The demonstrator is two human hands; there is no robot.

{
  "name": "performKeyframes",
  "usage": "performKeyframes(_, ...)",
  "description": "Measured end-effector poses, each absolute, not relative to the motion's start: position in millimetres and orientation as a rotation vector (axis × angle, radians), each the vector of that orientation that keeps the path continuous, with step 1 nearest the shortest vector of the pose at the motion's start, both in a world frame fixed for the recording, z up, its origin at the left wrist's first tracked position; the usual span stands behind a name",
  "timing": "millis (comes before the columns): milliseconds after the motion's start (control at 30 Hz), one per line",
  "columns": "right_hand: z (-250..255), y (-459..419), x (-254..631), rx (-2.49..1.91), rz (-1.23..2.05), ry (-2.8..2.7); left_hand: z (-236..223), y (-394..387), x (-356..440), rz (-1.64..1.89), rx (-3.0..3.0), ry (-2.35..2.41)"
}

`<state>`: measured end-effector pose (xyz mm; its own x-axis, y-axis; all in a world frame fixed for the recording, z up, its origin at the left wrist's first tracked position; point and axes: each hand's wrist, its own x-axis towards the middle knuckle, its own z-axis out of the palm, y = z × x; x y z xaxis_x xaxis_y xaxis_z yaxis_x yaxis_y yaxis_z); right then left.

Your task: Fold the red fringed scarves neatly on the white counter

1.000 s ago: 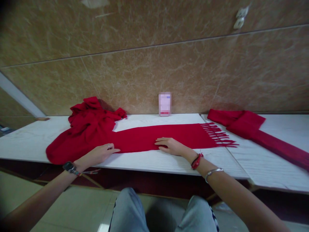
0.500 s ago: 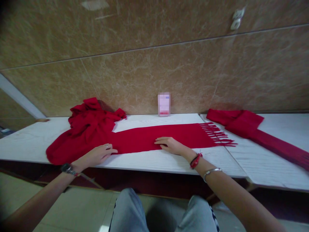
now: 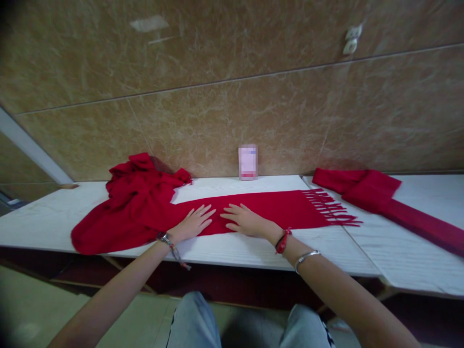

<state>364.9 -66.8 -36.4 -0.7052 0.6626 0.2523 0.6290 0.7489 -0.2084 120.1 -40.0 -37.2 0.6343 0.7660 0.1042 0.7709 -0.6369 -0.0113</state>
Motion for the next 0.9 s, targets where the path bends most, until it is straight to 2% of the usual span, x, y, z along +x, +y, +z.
performKeyframes(200,-50,-72,366,-1.093,0.166,-2.709,-44,-36,103,0.013,-2.773,-1.463)
performKeyframes(400,-37,-65,359,-1.161,0.305,-2.671,-32,-39,109,0.043,-2.787,-1.572)
performKeyframes(533,-32,-57,339,-1.268,0.099,-2.610,-31,-41,112,-0.111,-2.728,-1.599)
performKeyframes(633,-38,-55,329,-1.300,-0.006,-2.670,-35,-41,109,-0.033,-2.699,-1.645)
performKeyframes(900,-42,-58,330,-1.343,0.000,-2.730,-46,-36,101,-0.012,-2.646,-1.681)
